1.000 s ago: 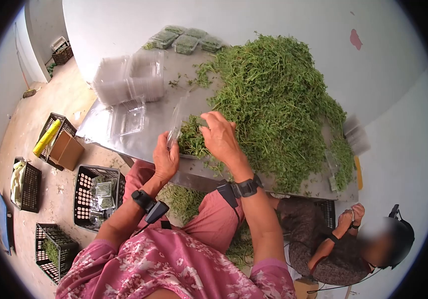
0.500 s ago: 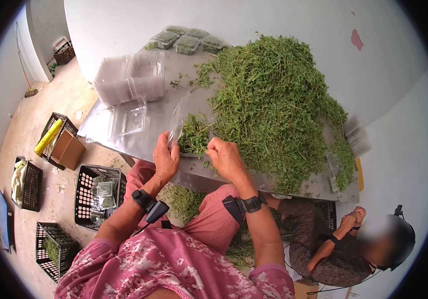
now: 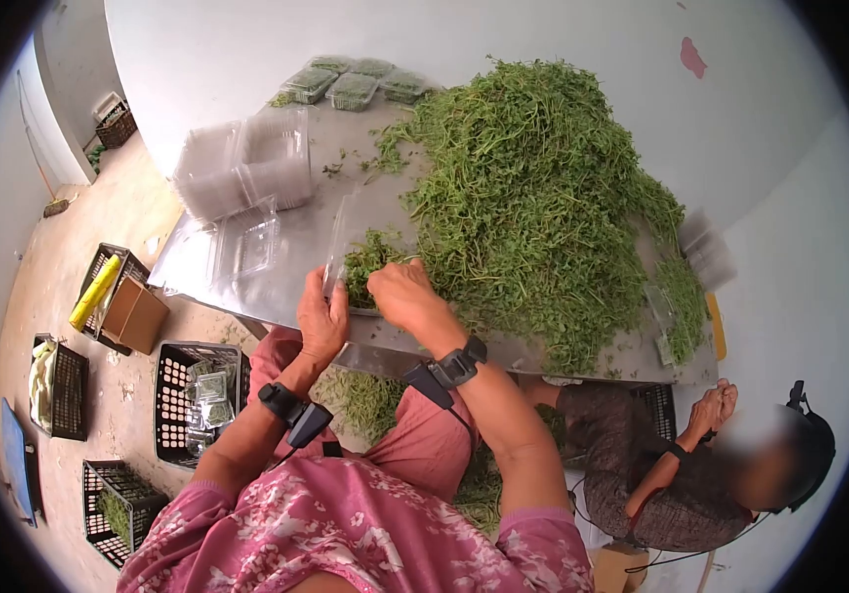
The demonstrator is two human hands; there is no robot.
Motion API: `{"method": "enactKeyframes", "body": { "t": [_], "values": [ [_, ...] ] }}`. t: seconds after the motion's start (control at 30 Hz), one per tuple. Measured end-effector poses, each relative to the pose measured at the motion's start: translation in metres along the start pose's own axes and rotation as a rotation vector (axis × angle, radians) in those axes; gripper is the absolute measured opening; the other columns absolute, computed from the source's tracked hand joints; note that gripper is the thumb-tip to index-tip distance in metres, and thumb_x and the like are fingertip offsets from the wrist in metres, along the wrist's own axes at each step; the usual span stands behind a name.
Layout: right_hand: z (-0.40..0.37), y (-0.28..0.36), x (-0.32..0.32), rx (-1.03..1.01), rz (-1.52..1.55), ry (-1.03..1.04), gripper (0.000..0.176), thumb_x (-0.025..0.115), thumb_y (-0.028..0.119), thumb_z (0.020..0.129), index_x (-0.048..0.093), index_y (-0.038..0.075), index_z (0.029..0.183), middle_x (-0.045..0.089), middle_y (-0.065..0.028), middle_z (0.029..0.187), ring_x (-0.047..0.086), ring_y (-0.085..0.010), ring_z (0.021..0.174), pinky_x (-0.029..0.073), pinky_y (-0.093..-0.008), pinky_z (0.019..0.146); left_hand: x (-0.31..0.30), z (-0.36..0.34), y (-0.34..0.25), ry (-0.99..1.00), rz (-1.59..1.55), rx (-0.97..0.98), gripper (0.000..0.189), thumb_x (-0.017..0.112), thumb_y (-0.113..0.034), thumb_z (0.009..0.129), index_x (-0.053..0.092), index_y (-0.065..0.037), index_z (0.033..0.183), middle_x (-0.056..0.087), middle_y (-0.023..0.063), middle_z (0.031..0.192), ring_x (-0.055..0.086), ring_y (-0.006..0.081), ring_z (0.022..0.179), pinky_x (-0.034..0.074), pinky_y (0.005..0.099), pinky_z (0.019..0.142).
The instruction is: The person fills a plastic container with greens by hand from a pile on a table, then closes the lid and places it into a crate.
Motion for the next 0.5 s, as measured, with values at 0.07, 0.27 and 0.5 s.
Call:
{"method": "enactKeyframes", "body": {
  "t": [0.07,0.27,0.5],
  "values": [
    [-0.001,-0.002,0.002,0.001,-0.047,0.012,0.008,0.057,-0.001,0.075,0.056,0.003,0.068,0.060,-0.0175,0.078,0.058,-0.0383,0.082,0.041,-0.0492,0.082,-0.001,-0.001,0.001,0.002,-0.002,0.002,0.035,0.058,-0.015,0.085,0.050,-0.003,0.117,0.062,0.0216,0.096,0.061,0.0410,0.087,0.049,0.0449,0.077],
    [-0.037,-0.020,-0.038,-0.044,0.222,-0.344,0.014,0.062,0.008,0.080,0.065,0.002,0.092,0.061,-0.0131,0.101,0.058,-0.0347,0.095,0.042,-0.0472,0.087,0.001,-0.001,0.005,0.007,0.007,-0.012,0.033,0.058,-0.015,0.085,0.050,-0.002,0.115,0.062,0.0216,0.096,0.061,0.0411,0.086,0.048,0.0450,0.076],
    [-0.085,-0.156,-0.040,0.539,0.064,-0.227,0.079,0.081,0.024,0.070,0.045,0.009,0.139,0.043,-0.0214,0.138,0.055,-0.0396,0.115,0.046,-0.0482,0.095,-0.001,0.000,0.000,-0.014,0.021,0.024,0.029,0.058,-0.016,0.087,0.051,-0.002,0.112,0.061,0.0208,0.095,0.060,0.0407,0.084,0.048,0.0445,0.075]
  ]
}}
Point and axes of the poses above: each hand's wrist, its own z-axis towards the middle knuckle, its own x-axis out of the palm, y = z × x, the point moved 9 cm from there along z, towards the middle knuckle
